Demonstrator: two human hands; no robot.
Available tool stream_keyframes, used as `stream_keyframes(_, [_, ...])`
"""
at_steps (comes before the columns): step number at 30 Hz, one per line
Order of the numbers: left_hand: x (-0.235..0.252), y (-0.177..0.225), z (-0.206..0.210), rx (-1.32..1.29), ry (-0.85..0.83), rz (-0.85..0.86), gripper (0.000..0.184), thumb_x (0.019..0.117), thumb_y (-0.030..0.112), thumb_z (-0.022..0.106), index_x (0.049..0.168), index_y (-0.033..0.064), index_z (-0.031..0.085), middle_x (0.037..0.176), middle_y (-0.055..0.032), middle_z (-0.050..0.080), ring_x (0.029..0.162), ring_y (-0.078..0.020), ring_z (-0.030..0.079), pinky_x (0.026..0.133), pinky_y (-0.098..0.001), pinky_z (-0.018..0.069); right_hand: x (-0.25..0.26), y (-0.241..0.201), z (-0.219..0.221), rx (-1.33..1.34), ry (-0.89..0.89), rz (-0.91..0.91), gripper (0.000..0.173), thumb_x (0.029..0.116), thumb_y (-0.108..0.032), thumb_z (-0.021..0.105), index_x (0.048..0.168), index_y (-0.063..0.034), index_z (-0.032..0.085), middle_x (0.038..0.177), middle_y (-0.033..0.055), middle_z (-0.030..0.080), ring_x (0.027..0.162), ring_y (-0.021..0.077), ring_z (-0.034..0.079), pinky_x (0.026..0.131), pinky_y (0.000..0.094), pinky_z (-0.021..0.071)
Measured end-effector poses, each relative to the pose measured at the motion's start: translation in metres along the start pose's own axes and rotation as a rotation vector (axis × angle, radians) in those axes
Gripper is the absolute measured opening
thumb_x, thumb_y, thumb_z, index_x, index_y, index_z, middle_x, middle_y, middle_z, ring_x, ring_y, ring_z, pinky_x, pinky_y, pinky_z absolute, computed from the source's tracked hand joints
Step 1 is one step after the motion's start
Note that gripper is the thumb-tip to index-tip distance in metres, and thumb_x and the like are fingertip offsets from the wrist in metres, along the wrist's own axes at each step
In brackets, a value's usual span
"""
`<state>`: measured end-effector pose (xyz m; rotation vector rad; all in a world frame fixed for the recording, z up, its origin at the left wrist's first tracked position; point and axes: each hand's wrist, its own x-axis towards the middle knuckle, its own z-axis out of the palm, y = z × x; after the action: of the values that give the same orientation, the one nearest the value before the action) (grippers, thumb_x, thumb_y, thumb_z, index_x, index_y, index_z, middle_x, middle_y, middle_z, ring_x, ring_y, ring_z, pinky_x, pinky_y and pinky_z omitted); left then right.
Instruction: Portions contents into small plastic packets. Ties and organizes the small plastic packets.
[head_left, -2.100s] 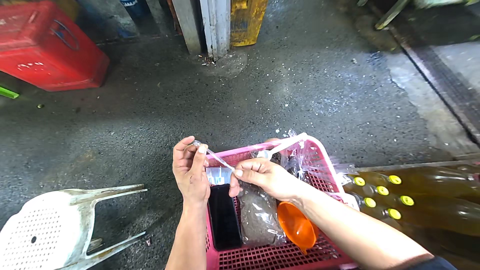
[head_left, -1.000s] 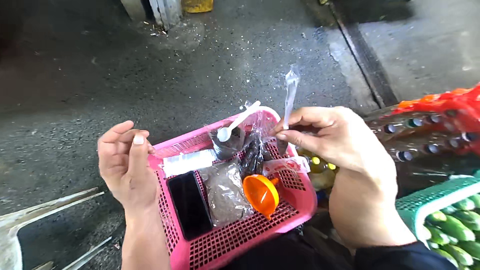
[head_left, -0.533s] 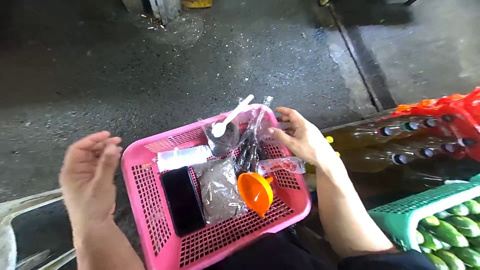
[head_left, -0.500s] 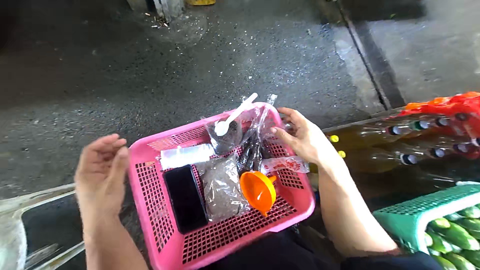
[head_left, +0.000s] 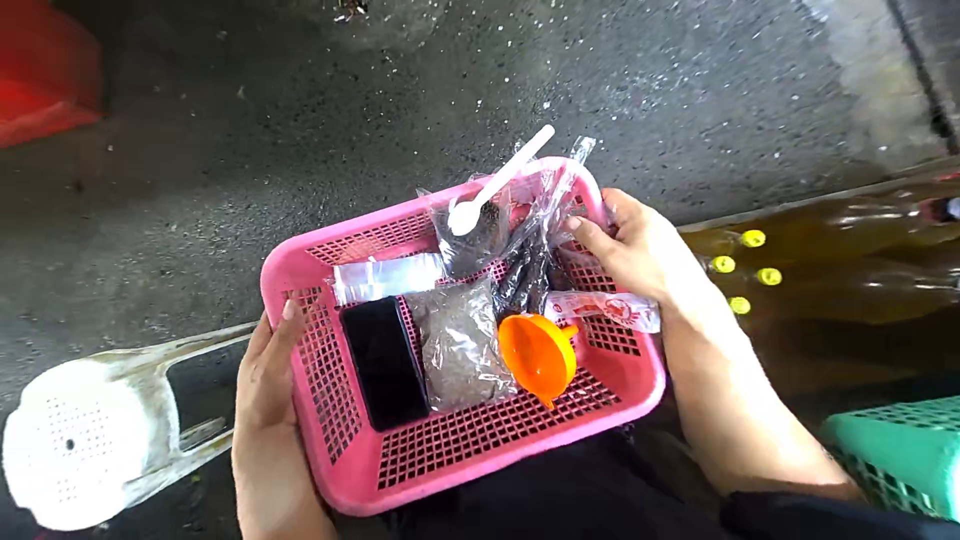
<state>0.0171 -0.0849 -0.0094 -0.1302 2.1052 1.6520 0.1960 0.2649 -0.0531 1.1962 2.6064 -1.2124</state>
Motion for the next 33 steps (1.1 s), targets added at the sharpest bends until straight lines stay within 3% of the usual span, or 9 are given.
stream_keyframes(6, [0.013, 0.002, -0.002, 0.314, -0.022, 0.136, 0.035, 0.1026, 0.030, 0.055, 0.134, 0.0148, 0.055, 0.101, 0.0039, 0.073, 0.086, -0.0031, 0.072, 0.074, -0.0241, 0.0628, 0.001, 0.005, 0.000, -0.006, -0.058, 0.002, 0.065, 0.0976, -0.056, 0.063, 0.149, -0.0192, 0.046, 0.103, 0.0136, 0.071, 0.090, 0.0313, 0.070, 0.077, 0.0613, 0.0544])
stream_keyframes(10, [0.027, 0.010, -0.008, 0.696, 0.102, 0.520, 0.080, 0.0941, 0.040, 0.071, 0.159, 0.0107, 0.034, 0.155, -0.0185, 0.045, 0.137, -0.0297, 0.051, 0.108, -0.0500, 0.0471, -0.001, 0.003, -0.014, -0.057, -0.067, -0.056, 0.079, 0.0942, -0.064, 0.062, 0.158, -0.0254, 0.035, 0.109, 0.0150, 0.071, 0.092, 0.0337, 0.071, 0.078, 0.0643, 0.0552])
stream_keyframes(14, [0.030, 0.049, 0.025, 0.852, -0.269, 0.807, 0.038, 0.0957, 0.025, 0.070, 0.129, 0.0076, 0.068, 0.130, -0.0120, 0.066, 0.111, -0.0220, 0.067, 0.093, -0.0444, 0.0578, -0.006, -0.006, -0.043, -0.023, -0.057, -0.103, 0.070, 0.0961, -0.053, 0.066, 0.154, -0.0234, 0.041, 0.111, 0.0114, 0.072, 0.089, 0.0276, 0.072, 0.078, 0.0593, 0.0577])
stream_keyframes(16, [0.048, 0.053, 0.054, 1.011, -0.593, 0.760, 0.032, 0.0950, 0.022, 0.073, 0.126, 0.0139, 0.071, 0.124, -0.0067, 0.070, 0.101, -0.0196, 0.070, 0.088, -0.0447, 0.0598, 0.000, -0.010, -0.055, 0.008, -0.048, -0.138, 0.073, 0.0973, -0.049, 0.066, 0.158, -0.0229, 0.035, 0.122, 0.0098, 0.068, 0.098, 0.0251, 0.071, 0.086, 0.0550, 0.0588])
stream_keyframes(19, [0.073, 0.048, 0.096, 1.249, -0.825, 0.638, 0.033, 0.0961, 0.022, 0.072, 0.128, 0.0146, 0.071, 0.122, -0.0096, 0.071, 0.113, -0.0280, 0.068, 0.100, -0.0535, 0.0527, 0.016, -0.016, -0.061, 0.057, -0.044, -0.157, 0.079, 0.0970, -0.044, 0.068, 0.162, -0.0253, 0.027, 0.125, 0.0101, 0.067, 0.097, 0.0246, 0.071, 0.084, 0.0516, 0.0587])
stream_keyframes(23, [0.087, 0.045, 0.120, 1.263, -0.911, 0.637, 0.038, 0.0981, 0.034, 0.070, 0.132, 0.0164, 0.068, 0.116, -0.0085, 0.073, 0.106, -0.0276, 0.070, 0.095, -0.0539, 0.0544, 0.033, -0.016, -0.068, 0.005, -0.054, -0.177, 0.084, 0.0953, -0.050, 0.067, 0.163, -0.0264, 0.023, 0.132, 0.0065, 0.066, 0.091, 0.0222, 0.072, 0.078, 0.0488, 0.0593])
stream_keyframes(26, [0.090, 0.034, 0.121, 1.180, -0.881, 0.720, 0.031, 0.0965, 0.034, 0.071, 0.121, 0.0155, 0.074, 0.114, -0.0078, 0.074, 0.104, -0.0273, 0.071, 0.091, -0.0532, 0.0559, 0.037, -0.024, -0.090, -0.063, 0.009, -0.270, 0.081, 0.0967, -0.051, 0.065, 0.162, -0.0258, 0.025, 0.135, 0.0042, 0.065, 0.108, 0.0190, 0.071, 0.092, 0.0428, 0.0591])
stream_keyframes(29, [0.088, 0.030, 0.115, 1.140, -0.826, 0.769, 0.019, 0.0946, 0.030, 0.074, 0.103, 0.0140, 0.076, 0.101, -0.0053, 0.074, 0.093, -0.0242, 0.071, 0.082, -0.0502, 0.0580, 0.032, -0.046, -0.105, 0.004, 0.151, -0.472, 0.073, 0.1000, -0.044, 0.063, 0.159, -0.0160, 0.032, 0.132, 0.0050, 0.066, 0.110, 0.0130, 0.069, 0.095, 0.0317, 0.0575])
stream_keyframes(33, [0.083, 0.023, 0.097, 1.109, -0.754, 0.802, 0.014, 0.0932, 0.027, 0.075, 0.093, 0.0128, 0.074, 0.089, -0.0035, 0.071, 0.082, -0.0216, 0.070, 0.073, -0.0475, 0.0579, 0.012, -0.088, -0.094, 0.291, 0.108, -0.801, 0.073, 0.0991, -0.040, 0.065, 0.153, -0.0013, 0.033, 0.128, 0.0042, 0.067, 0.109, 0.0169, 0.069, 0.098, 0.0345, 0.0579])
